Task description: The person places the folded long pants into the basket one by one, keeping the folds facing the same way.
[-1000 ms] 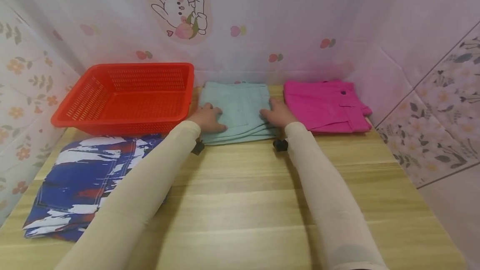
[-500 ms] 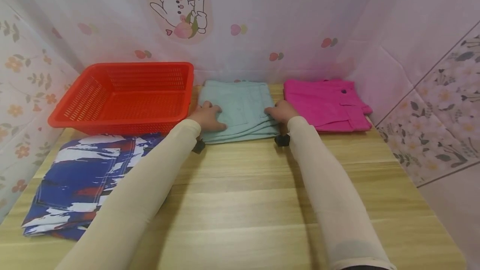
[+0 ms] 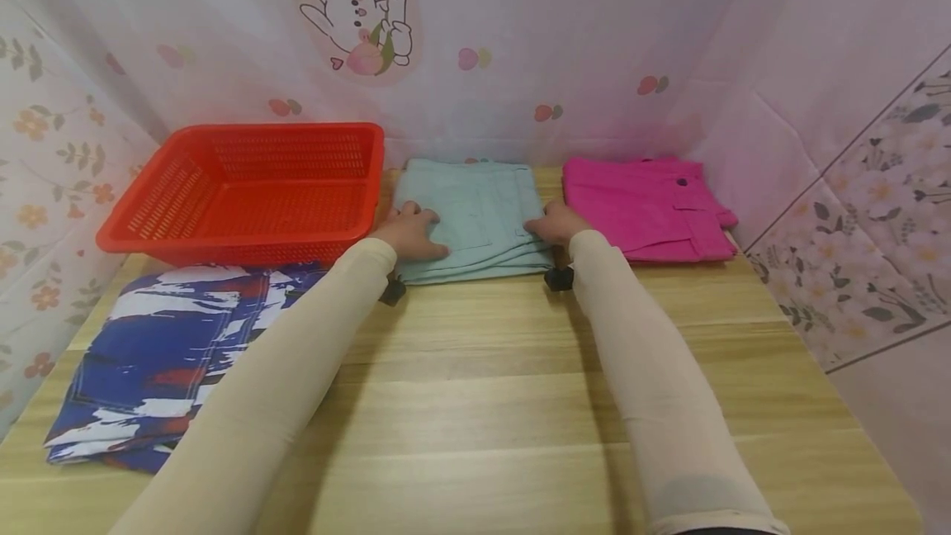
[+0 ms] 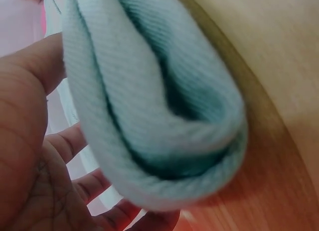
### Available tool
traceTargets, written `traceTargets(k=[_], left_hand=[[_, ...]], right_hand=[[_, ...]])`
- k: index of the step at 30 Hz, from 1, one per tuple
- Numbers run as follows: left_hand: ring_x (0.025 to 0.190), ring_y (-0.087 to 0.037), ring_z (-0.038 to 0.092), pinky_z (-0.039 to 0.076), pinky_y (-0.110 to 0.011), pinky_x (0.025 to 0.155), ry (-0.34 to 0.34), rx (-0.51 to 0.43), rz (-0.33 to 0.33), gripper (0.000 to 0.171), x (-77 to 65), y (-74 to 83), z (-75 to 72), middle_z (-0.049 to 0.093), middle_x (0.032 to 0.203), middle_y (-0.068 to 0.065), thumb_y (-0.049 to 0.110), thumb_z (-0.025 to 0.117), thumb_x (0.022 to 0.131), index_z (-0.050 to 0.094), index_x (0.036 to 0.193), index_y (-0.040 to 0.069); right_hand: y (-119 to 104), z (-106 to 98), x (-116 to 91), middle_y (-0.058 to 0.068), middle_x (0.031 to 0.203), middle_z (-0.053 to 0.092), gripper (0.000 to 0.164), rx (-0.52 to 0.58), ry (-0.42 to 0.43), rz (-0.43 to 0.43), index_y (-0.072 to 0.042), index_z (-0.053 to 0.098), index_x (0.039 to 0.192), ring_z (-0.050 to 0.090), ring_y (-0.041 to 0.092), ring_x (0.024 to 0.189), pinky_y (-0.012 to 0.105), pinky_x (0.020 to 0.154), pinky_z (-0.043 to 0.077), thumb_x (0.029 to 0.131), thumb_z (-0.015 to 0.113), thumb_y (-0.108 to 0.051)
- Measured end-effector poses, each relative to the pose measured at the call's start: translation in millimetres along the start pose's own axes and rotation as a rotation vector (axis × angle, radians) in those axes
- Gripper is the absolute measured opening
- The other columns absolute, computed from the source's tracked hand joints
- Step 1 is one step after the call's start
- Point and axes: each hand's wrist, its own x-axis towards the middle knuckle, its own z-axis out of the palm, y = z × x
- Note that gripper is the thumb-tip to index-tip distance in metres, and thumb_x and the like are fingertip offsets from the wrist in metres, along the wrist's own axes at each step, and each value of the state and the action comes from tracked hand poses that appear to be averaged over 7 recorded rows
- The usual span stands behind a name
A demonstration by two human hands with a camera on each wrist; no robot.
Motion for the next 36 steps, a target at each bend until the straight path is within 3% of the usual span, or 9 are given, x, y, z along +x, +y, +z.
traceTargets(k=[4,10,17,22,24,27,31,36], left_hand=[[0.119,-0.035,0.035,0.037,-0.044,0.102,-0.005,-0.004,-0.008,0.070,4.6,-1.6,2.8,0.037,0.139,-0.015,0.046,0.066,0.088,0.045,0.148,0.015],[0.120,-0.035,0.035,0.036,-0.043,0.103,-0.007,0.006,0.001,0.070,5.2,-0.3,3.6,0.037,0.141,-0.016,0.045,0.066,0.089,0.045,0.148,0.015],[0.121,-0.035,0.035,0.035,-0.044,0.104,-0.013,0.014,-0.003,0.071,3.4,1.7,2.2,0.036,0.142,-0.016,0.046,0.066,0.089,0.044,0.149,0.016],[0.122,-0.037,0.035,0.034,-0.045,0.105,0.003,-0.001,0.023,0.071,3.4,-0.4,3.0,0.037,0.142,-0.017,0.046,0.067,0.088,0.045,0.148,0.014],[0.125,-0.037,0.035,0.034,-0.046,0.106,0.014,-0.011,0.030,0.070,4.7,-3.0,4.2,0.037,0.144,-0.017,0.046,0.067,0.088,0.047,0.147,0.014],[0.129,-0.037,0.036,0.032,-0.047,0.109,0.029,-0.022,0.035,0.067,4.7,-6.4,5.6,0.039,0.145,-0.017,0.045,0.065,0.089,0.050,0.145,0.011],[0.128,-0.036,0.041,0.032,-0.047,0.110,0.062,-0.059,0.014,0.060,-0.2,-4.9,3.7,0.046,0.140,-0.019,0.038,0.058,0.093,0.052,0.141,0.002],[0.118,-0.035,0.042,0.038,-0.045,0.105,0.115,-0.143,-0.083,0.051,-8.7,0.7,0.4,0.049,0.131,-0.023,0.022,0.051,0.094,0.047,0.135,-0.008]], right_hand=[[2,0,0,0.021,0.129,0.044,0.059,0.015,-0.011,0.004,0.011,0.038,0.134,0.040,0.034,0.118,0.050,0.105,0.036,0.099,0.056,-0.032],[0,-2,-6,0.027,0.150,0.032,0.071,0.012,-0.025,0.016,0.012,0.029,0.146,0.033,0.038,0.135,0.053,0.113,0.028,0.098,0.056,-0.033],[1,-4,-12,0.024,0.161,0.013,0.075,0.194,-0.073,0.010,0.009,0.012,0.154,0.017,0.037,0.146,0.051,0.118,0.018,0.100,0.054,-0.023],[3,-4,-13,0.021,0.137,0.036,0.053,0.250,-0.085,-0.022,0.010,0.033,0.142,0.032,0.033,0.128,0.046,0.108,0.031,0.101,0.052,-0.017],[5,-3,-12,0.017,0.123,0.038,0.043,0.269,-0.089,-0.031,0.009,0.039,0.132,0.034,0.031,0.119,0.044,0.101,0.034,0.101,0.053,-0.017],[7,-3,-10,0.014,0.117,0.038,0.037,0.272,-0.092,-0.042,0.007,0.042,0.124,0.034,0.029,0.115,0.041,0.097,0.035,0.100,0.054,-0.017],[7,-2,-9,0.016,0.120,0.037,0.035,0.273,-0.087,-0.042,0.008,0.042,0.122,0.034,0.030,0.116,0.042,0.099,0.034,0.100,0.055,-0.017],[8,0,-10,0.019,0.130,0.037,0.045,0.283,-0.081,-0.043,0.010,0.039,0.132,0.033,0.032,0.123,0.045,0.106,0.031,0.100,0.055,-0.018]])
